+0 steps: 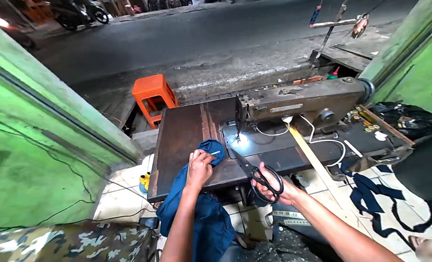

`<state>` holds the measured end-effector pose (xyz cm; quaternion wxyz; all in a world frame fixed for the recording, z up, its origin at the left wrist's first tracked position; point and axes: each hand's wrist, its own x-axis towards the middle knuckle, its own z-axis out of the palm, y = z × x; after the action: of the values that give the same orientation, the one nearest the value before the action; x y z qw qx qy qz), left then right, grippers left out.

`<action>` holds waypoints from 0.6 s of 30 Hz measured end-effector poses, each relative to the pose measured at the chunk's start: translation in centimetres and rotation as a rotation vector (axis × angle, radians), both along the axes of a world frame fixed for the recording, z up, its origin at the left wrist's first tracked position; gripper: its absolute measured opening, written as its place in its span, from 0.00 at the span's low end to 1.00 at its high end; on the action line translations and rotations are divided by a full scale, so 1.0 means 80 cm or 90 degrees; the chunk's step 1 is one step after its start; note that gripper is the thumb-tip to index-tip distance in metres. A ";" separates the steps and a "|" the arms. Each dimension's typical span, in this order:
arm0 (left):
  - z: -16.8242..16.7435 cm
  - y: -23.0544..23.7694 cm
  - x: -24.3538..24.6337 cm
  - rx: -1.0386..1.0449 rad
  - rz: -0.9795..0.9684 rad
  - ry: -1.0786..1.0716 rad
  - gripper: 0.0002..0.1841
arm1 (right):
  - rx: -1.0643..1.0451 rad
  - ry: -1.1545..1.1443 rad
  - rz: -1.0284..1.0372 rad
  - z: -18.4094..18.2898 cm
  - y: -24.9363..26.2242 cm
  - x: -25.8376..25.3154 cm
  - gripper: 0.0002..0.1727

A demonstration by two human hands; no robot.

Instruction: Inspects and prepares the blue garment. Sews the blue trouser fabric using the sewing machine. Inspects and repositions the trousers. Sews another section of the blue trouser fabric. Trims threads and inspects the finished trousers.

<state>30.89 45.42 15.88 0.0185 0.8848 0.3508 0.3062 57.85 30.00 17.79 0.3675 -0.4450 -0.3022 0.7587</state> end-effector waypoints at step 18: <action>0.035 -0.009 0.067 -0.308 0.062 0.187 0.12 | 0.001 0.062 0.038 -0.012 -0.059 0.036 0.44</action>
<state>36.22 44.72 18.68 0.1633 0.8718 0.4545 0.0825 60.75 25.31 16.87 0.3594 -0.3984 -0.2974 0.7897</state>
